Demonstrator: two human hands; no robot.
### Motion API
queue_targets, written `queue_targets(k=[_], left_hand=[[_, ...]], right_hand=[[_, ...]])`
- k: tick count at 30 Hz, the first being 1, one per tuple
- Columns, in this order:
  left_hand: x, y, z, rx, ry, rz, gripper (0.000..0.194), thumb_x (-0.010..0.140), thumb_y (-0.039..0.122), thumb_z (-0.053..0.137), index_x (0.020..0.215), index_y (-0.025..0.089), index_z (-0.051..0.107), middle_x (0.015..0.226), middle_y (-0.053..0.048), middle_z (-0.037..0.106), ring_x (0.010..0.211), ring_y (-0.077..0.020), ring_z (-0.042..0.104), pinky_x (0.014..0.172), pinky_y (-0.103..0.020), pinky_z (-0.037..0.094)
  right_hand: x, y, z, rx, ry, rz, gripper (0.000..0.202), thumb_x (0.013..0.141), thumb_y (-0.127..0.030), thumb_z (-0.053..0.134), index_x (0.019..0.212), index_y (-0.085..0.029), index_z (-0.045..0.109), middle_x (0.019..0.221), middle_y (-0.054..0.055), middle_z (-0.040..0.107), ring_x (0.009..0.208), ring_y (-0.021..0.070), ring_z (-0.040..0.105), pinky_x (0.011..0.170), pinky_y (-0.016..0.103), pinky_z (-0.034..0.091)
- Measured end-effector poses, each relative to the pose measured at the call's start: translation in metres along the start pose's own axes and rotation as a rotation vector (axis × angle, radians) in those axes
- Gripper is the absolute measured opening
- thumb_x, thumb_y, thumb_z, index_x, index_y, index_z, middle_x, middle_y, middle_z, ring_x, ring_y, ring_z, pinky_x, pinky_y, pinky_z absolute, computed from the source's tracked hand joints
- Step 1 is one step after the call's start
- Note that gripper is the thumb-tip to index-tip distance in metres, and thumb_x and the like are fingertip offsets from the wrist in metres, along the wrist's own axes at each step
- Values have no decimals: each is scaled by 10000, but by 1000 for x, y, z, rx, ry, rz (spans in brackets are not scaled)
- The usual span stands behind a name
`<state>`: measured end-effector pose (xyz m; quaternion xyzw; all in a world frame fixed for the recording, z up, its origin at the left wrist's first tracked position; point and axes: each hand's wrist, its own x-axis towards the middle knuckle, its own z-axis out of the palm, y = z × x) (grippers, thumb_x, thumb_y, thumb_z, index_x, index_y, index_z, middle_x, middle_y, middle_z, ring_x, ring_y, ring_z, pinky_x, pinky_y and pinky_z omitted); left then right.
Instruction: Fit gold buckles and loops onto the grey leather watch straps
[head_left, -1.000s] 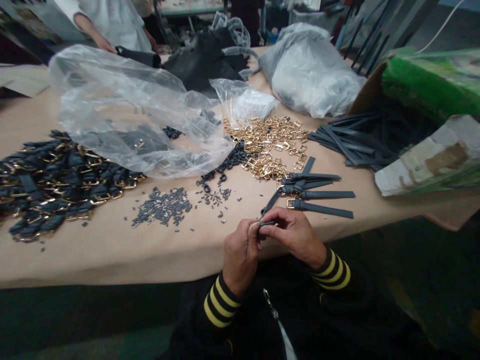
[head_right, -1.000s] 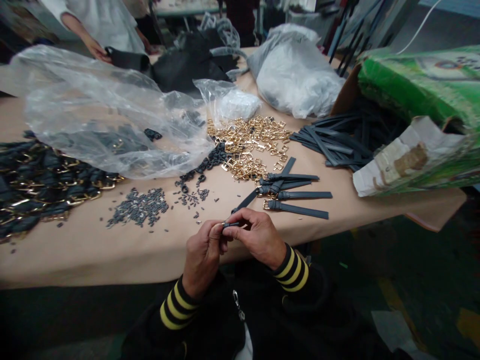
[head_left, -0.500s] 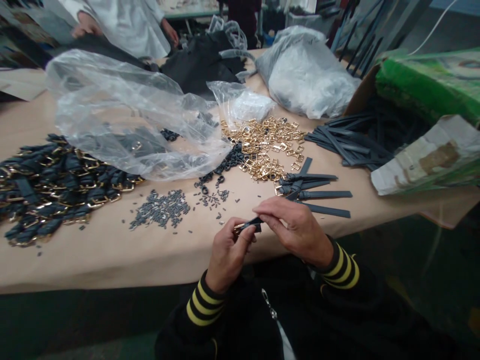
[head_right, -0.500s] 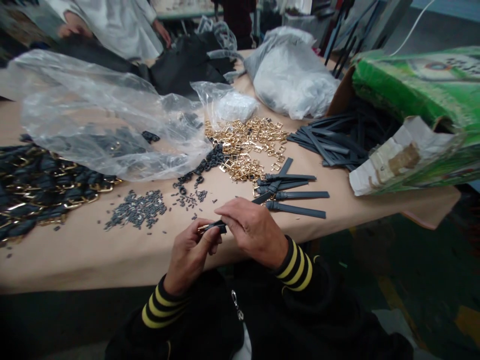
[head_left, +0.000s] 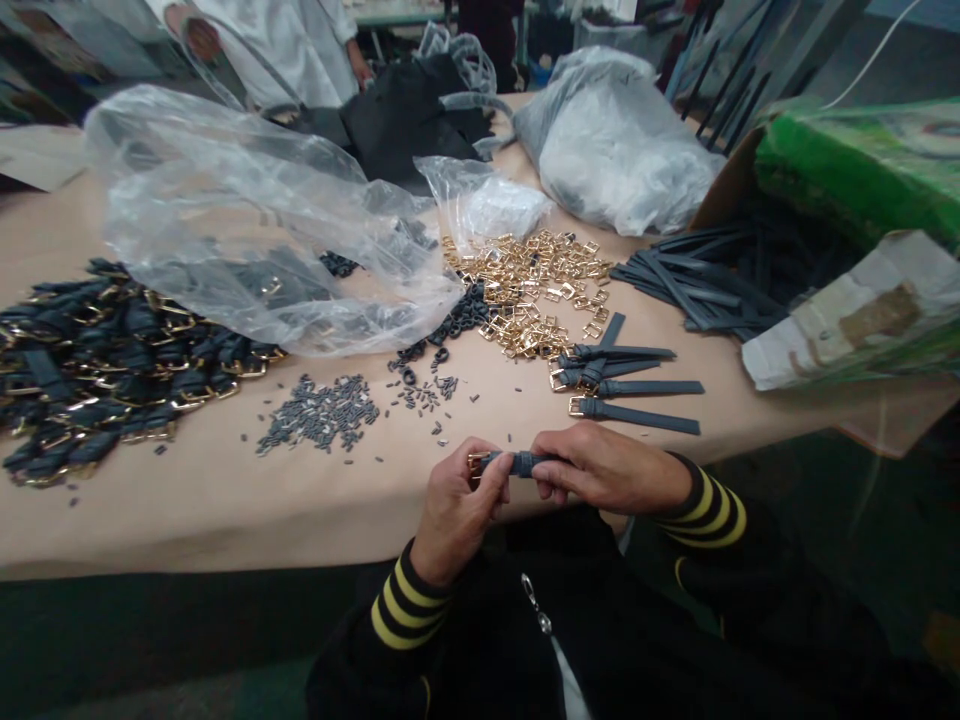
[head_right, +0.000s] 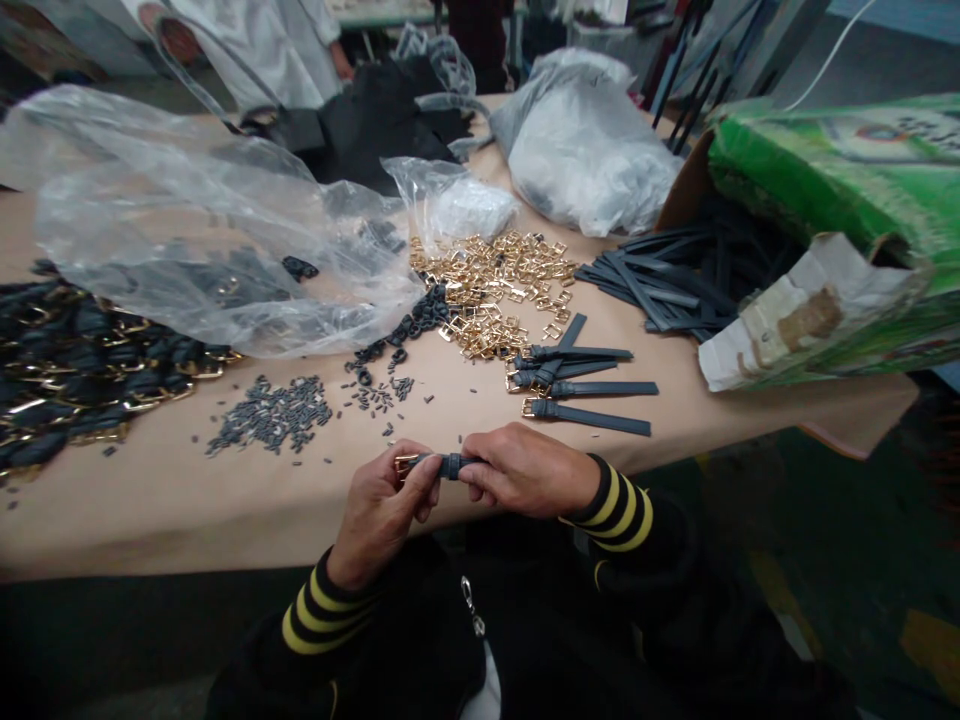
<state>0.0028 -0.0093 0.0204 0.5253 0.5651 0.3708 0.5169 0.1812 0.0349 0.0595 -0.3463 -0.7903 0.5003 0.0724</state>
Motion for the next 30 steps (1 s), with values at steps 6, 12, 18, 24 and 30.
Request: queue_targets(k=[6,12,18,24,30], left_hand=[[-1,1,3,128,7,66,193,800,343,515,739,161,494,513,49,505,421,-65,454,428,-176,367],[-4,0,1,61,-116,39,193,829,347,466,770,164,484,530,48,508,416,-65,444,425,-180,367],[-3,-4,4,71,-238,59,203,874,347,374,884,169,471,561,37,520,413,-73,461,424,-192,371],[15,-7,17,93,-253,99,205,867,363,382,912,178,459,556,41,495,427,-84,465,424,-194,375],[31,-2,34,15,-312,89,229,875,394,340,846,187,434,533,47,490,395,-80,444,403,-191,364]], right_hand=[[0,5,8,-32,101,-65,179,841,-134,420,698,-142,527,582,-17,536,525,74,475,560,186,362],[3,12,14,67,143,-16,217,830,-226,473,632,-140,494,509,-57,404,467,54,357,458,167,279],[-1,18,8,2,61,-22,189,828,-235,464,678,-136,520,529,-48,442,478,58,391,461,166,286],[-5,26,3,-57,135,-12,153,836,-212,437,747,-140,538,596,-10,556,535,84,484,526,179,338],[-12,38,-8,-117,232,-9,205,828,-257,468,680,-132,535,569,-29,471,524,75,426,491,175,298]])
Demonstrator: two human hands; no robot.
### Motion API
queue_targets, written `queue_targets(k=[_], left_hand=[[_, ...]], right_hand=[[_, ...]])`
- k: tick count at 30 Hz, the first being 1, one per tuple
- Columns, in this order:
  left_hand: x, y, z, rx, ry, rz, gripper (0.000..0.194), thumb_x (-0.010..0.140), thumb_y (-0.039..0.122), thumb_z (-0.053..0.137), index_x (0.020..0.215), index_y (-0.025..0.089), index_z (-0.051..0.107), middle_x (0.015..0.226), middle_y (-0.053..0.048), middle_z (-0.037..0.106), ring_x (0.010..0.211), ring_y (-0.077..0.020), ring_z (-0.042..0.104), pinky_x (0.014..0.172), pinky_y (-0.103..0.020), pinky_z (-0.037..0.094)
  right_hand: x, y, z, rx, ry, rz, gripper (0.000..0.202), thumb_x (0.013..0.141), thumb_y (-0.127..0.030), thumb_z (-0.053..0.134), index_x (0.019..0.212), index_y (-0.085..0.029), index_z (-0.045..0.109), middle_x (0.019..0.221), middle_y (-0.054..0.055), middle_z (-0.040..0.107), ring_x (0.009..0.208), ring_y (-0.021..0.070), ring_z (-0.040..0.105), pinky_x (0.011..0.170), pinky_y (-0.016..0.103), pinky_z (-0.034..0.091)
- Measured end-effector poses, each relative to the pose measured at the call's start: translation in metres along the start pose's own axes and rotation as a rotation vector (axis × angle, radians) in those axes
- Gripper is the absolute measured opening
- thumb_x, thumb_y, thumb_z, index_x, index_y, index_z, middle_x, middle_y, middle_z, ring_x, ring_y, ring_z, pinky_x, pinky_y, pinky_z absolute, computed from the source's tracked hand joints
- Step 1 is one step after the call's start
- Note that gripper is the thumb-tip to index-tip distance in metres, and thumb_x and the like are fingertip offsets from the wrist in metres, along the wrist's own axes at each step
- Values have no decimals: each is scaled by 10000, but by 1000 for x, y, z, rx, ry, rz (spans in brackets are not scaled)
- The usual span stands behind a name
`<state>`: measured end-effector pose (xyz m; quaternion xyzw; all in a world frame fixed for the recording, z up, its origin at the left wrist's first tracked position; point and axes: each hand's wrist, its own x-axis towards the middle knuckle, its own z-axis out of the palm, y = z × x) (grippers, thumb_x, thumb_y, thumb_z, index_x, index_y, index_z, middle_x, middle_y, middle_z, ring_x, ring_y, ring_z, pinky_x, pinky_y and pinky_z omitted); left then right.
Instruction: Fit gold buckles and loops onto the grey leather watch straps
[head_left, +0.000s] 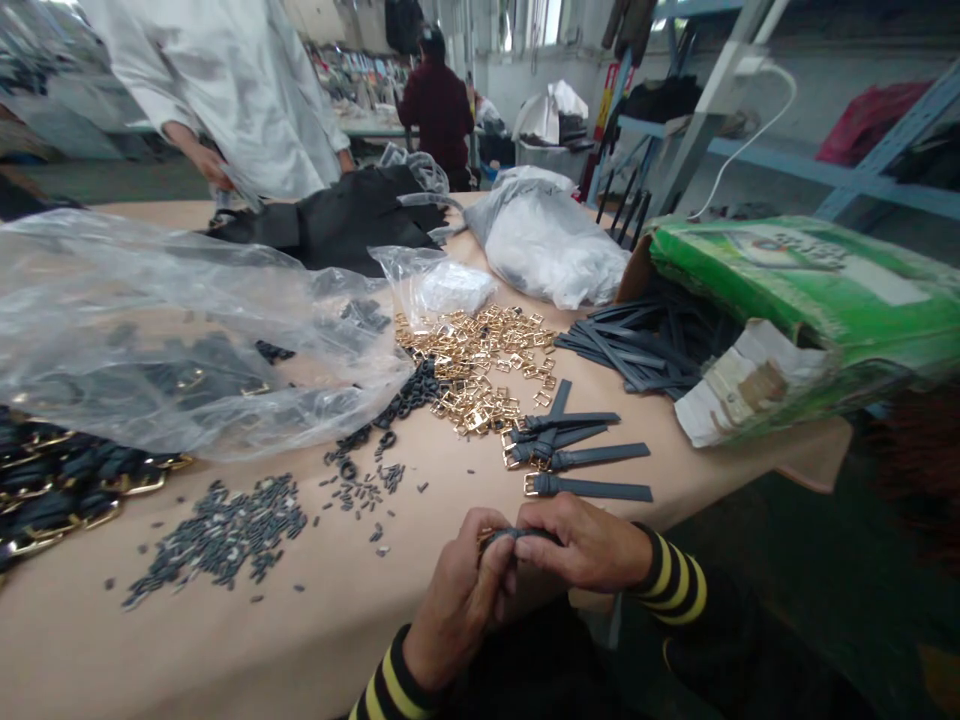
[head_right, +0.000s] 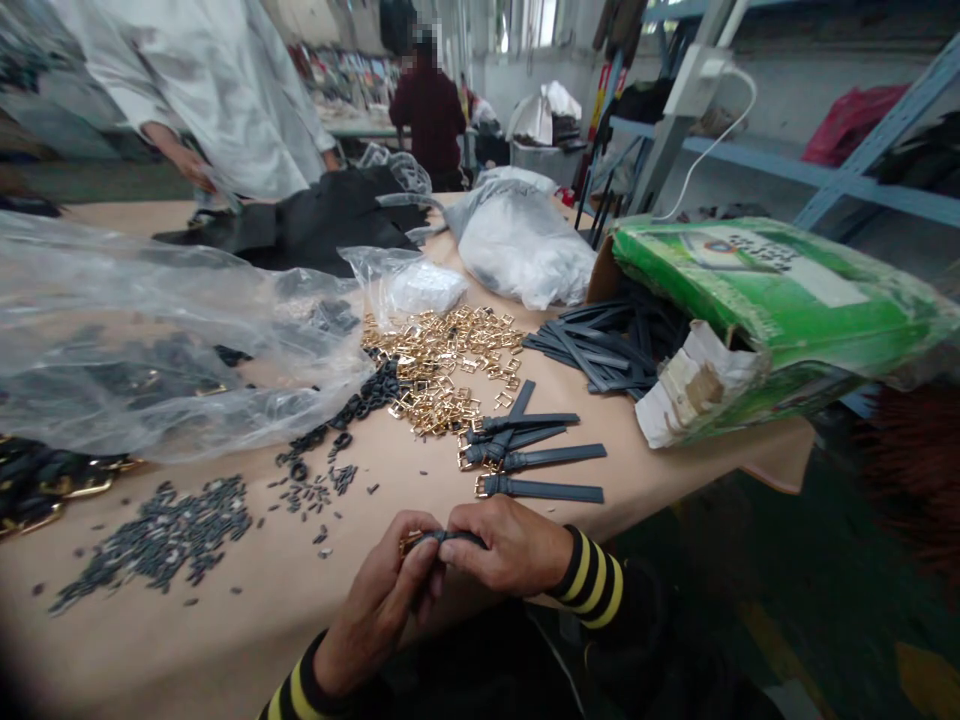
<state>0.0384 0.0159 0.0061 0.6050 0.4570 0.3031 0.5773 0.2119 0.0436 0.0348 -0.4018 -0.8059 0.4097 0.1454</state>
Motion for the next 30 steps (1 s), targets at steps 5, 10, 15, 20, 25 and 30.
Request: queue_targets(k=[5,10,15,20,25,30], left_hand=[[30,-5,7,283,85,191,173,872,297,362,932,190,484,706,-32,591,636,-156,587,605,-290,491],[66,-28,18,790,307,509,469,789,234,505,1231,169,366,1275,-184,406,1204,-310,387,931,-488,398],[81,-39,40,1016,290,482,541,817,205,465,1317,142,268,1401,-229,240,1288,-358,240,943,-521,381],[89,-32,56,1082,344,440,474,832,188,445,1278,82,329,1382,-268,269,1296,-349,223,951,-497,378],[89,-14,64,1155,375,397,595,784,265,533,1309,107,302,1401,-262,237,1306,-367,181,981,-544,286],[109,11,59,1234,105,552,741,666,447,632,1300,210,332,1405,-195,267,1295,-364,205,1006,-525,209]], right_hand=[[5,30,-25,-47,-77,-24,233,855,-281,435,783,-127,594,619,-13,536,567,88,477,531,181,338],[17,65,-65,-349,167,114,178,809,-299,520,827,-153,619,766,34,609,701,133,543,652,227,387],[25,101,-107,-589,627,570,205,810,-310,511,915,-156,598,918,94,609,870,175,561,790,271,394],[30,143,-127,-604,755,809,267,764,-217,522,954,-36,574,959,265,583,907,319,566,728,391,405],[27,147,-131,-521,759,746,166,760,-205,492,813,-93,604,810,172,640,793,265,601,684,332,407],[3,121,-132,-410,826,608,215,808,-297,444,791,-124,571,706,70,621,667,174,582,625,262,417]])
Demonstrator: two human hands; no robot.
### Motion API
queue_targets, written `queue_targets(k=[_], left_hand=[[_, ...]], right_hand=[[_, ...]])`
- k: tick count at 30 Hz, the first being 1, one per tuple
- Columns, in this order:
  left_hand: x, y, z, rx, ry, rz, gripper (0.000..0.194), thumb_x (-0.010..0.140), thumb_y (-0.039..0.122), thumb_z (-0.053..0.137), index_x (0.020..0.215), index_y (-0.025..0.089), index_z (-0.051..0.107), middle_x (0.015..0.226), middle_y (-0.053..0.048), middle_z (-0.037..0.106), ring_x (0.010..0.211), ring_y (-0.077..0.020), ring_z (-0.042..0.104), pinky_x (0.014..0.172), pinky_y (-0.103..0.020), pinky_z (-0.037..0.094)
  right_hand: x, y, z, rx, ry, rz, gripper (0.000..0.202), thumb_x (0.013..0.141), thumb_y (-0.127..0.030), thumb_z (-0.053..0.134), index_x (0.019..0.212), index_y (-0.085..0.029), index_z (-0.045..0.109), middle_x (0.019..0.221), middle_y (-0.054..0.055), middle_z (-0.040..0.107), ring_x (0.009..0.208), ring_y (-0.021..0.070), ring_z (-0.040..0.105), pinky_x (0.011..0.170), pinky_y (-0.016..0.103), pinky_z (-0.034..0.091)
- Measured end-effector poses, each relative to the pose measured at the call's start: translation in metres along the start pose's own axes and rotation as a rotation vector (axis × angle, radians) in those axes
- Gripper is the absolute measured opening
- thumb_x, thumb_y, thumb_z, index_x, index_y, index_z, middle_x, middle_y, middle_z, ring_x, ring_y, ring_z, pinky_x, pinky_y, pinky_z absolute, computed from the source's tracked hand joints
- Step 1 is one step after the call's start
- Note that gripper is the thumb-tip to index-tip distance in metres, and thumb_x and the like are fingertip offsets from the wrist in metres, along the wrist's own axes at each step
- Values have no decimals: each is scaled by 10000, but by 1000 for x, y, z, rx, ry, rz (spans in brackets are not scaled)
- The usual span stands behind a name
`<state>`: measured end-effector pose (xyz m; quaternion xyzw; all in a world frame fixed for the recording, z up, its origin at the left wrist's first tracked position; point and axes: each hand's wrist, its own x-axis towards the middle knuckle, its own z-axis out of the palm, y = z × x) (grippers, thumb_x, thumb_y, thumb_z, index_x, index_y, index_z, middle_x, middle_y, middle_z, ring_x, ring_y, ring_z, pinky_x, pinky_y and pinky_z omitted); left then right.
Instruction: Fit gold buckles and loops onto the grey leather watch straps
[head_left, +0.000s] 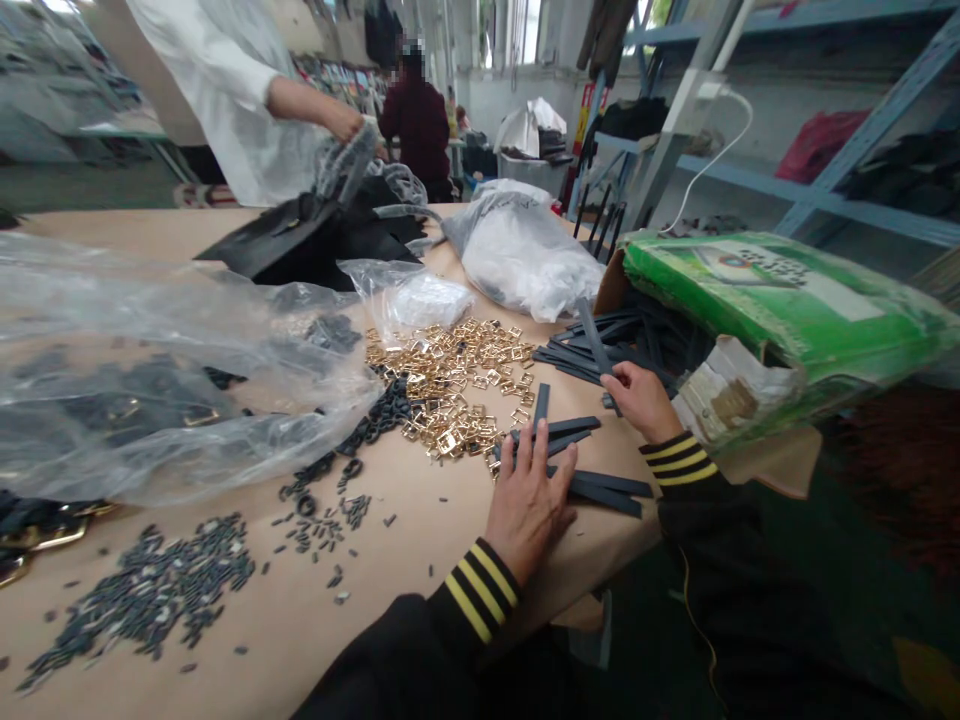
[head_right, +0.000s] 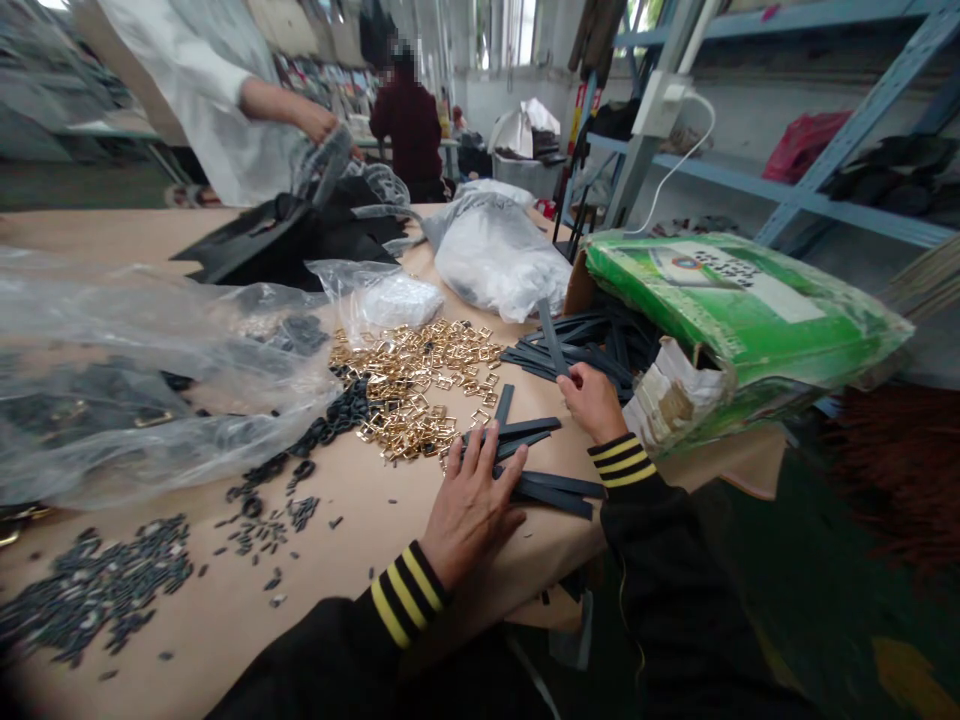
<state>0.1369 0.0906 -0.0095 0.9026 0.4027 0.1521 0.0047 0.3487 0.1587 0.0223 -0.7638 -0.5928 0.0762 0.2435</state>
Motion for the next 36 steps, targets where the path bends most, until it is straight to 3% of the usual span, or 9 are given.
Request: queue_targets(k=[3,7,11,15,19,22,25,30,36], left_hand=[[21,-9,0,23,-67,-7,630,685,516,572,1189,155,460,1256,-215,432,1164,-374,377,948,-530,254],[42,-9,9,-30,-92,-77,383,740,431,533,976,131,567,1004,-173,539,965,-321,473,815,-481,351],[57,0,19,-115,-75,-99,280,810,347,451,990,169,570,999,-139,546,958,-287,469,794,-447,371],[56,3,15,-132,-56,-136,289,825,264,430,1068,161,547,1157,-170,506,1105,-305,410,913,-517,287],[21,-6,-9,-576,88,-194,360,754,223,522,1107,154,530,1252,-169,465,1200,-304,361,992,-519,235],[-23,-25,-34,-1378,214,-546,264,794,238,459,1017,141,563,1101,-147,594,1055,-255,532,929,-450,381],[-66,-47,-54,-1645,288,-761,324,851,340,374,1039,127,531,1055,-151,636,963,-225,607,821,-391,486],[-114,-64,-60,-1677,371,-1175,204,736,238,604,852,71,607,783,-112,708,636,-131,661,550,-177,527],[-135,-65,-62,-1631,381,-1191,196,714,215,632,858,84,609,793,-91,716,599,-105,655,533,-153,532]], right_hand=[[-27,-4,-14,345,-34,2,225,813,-346,450,797,-138,535,678,35,595,609,137,565,593,244,440],[-71,-17,-20,977,-302,73,209,792,-360,525,833,-156,503,705,6,566,582,99,547,579,237,465],[-101,-36,-17,1163,-524,20,161,836,-313,493,889,-160,491,709,-4,553,484,52,463,455,177,379],[-113,-49,-13,1221,-607,4,149,852,-298,474,866,-150,485,707,-6,534,437,28,377,388,157,288],[-126,-52,-9,1219,-683,49,172,865,-304,451,895,-138,483,653,-24,513,402,12,328,374,150,238],[-142,-51,-1,1169,-853,63,202,872,-326,437,903,-131,480,640,-20,524,383,8,310,359,150,201],[-161,-55,11,1083,-1076,54,227,864,-340,446,850,-116,488,644,-2,550,376,9,322,360,155,209],[-179,-68,31,1052,-1293,37,250,858,-357,442,895,-114,488,650,7,579,379,17,351,375,155,261],[-178,-78,37,964,-1320,-23,290,843,-395,443,873,-113,504,698,33,608,406,31,398,396,163,303]])
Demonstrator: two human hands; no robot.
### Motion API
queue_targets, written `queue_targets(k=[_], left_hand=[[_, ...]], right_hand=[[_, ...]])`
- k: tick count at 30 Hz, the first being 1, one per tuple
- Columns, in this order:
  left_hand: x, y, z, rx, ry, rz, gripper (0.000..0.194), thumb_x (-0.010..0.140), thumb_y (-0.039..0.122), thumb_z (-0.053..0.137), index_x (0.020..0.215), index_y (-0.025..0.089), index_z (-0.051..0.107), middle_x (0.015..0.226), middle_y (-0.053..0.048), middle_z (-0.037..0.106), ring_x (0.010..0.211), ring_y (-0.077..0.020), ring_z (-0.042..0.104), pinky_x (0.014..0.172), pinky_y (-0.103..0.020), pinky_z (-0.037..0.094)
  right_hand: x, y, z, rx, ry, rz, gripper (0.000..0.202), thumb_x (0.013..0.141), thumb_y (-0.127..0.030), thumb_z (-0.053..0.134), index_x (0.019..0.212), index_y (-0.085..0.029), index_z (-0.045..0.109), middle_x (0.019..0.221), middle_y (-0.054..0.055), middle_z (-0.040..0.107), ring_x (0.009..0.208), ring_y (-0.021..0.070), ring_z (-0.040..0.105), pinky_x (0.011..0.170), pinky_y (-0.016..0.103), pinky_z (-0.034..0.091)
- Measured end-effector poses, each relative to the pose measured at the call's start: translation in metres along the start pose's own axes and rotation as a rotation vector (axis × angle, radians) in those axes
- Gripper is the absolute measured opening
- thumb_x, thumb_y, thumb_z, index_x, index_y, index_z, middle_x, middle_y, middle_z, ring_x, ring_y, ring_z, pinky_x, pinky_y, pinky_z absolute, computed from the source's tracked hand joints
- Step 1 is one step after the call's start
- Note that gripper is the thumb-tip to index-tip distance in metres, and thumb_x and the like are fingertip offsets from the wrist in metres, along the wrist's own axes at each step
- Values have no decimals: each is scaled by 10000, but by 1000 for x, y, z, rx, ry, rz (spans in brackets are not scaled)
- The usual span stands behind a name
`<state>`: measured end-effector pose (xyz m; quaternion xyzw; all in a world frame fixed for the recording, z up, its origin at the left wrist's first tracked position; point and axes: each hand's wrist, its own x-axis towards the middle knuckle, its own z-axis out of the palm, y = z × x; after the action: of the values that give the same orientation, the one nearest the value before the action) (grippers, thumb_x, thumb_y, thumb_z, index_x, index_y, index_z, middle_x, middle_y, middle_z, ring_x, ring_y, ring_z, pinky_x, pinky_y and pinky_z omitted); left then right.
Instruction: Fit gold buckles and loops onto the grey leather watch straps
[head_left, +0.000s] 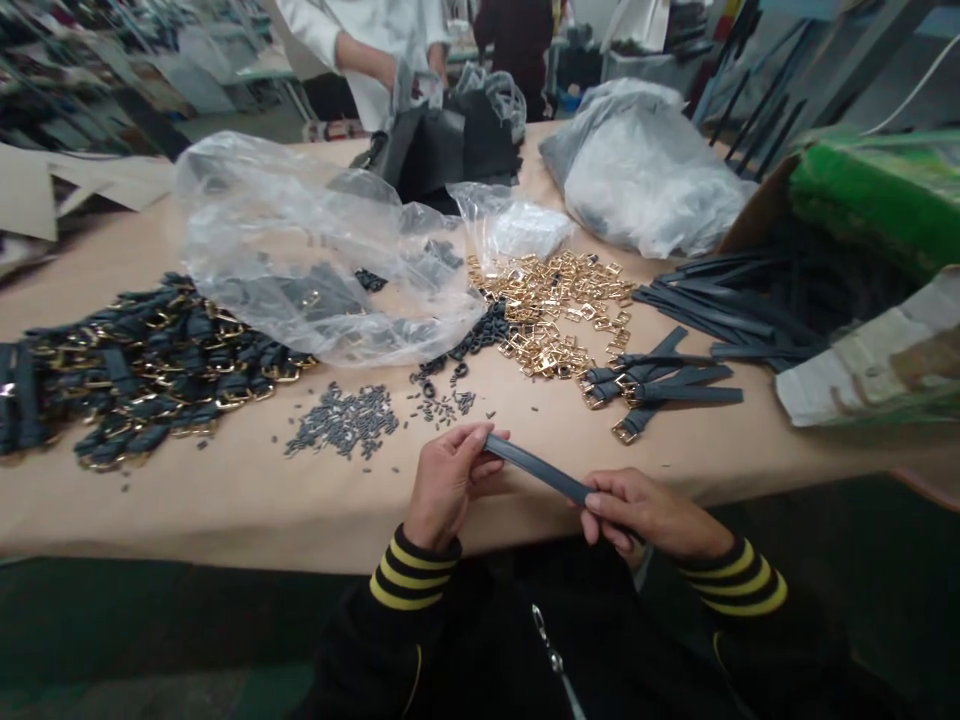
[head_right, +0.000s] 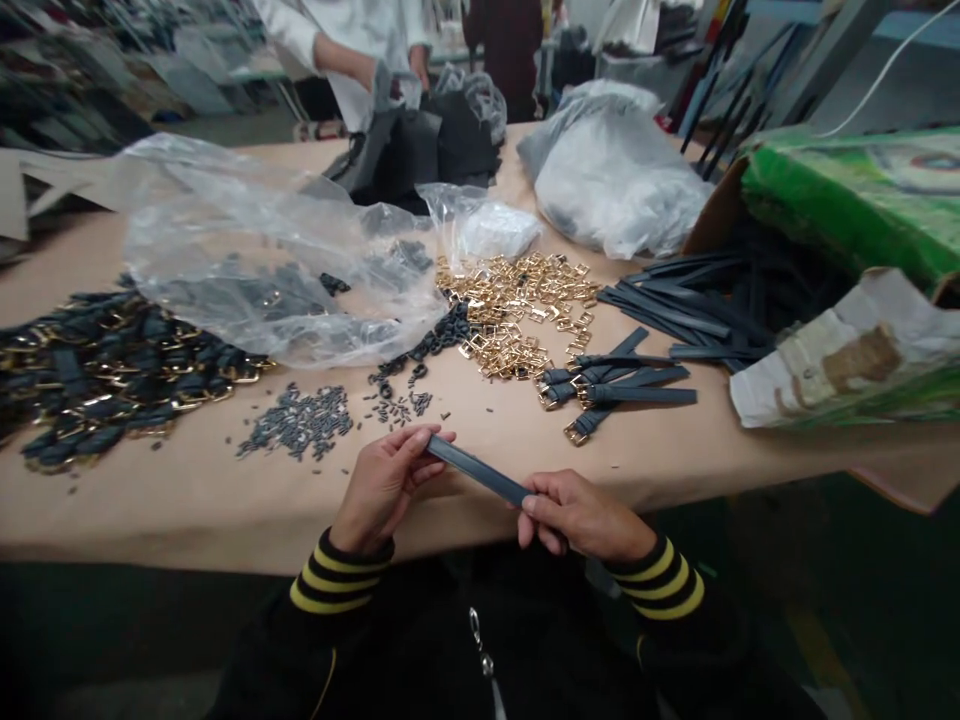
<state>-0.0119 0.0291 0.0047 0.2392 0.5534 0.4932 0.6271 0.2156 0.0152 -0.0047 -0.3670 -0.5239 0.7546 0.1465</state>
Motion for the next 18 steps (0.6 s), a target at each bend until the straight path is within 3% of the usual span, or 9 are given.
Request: queue_targets(k=[3,7,13,18], left_hand=[[-4,1,-2,40,-12,26,206,696,215,652,855,97,594,783,-74,717,546,-81,638,522,-143,525],[-9,-4,3,100,-58,35,224,694,245,657,843,106,564,762,-68,713,517,-79,625,523,-161,517],[-10,-16,4,94,-72,88,255,707,293,638,870,126,533,738,-53,700,590,-117,633,596,-233,505],[-10,-24,2,154,-40,161,237,720,308,610,863,158,495,791,-59,678,660,-145,623,650,-290,483]], right_hand=[[4,-8,5,-169,34,13,272,861,-364,413,838,-120,532,757,52,626,495,63,495,491,194,390],[19,-18,19,-314,196,-67,184,845,-297,456,891,-140,540,800,46,621,660,108,576,648,244,447],[46,-19,37,73,203,-126,176,791,-303,539,819,-136,493,736,22,598,532,63,518,473,172,392],[50,-16,41,228,166,-151,167,761,-281,581,803,-134,513,726,15,606,520,49,506,463,157,377]])
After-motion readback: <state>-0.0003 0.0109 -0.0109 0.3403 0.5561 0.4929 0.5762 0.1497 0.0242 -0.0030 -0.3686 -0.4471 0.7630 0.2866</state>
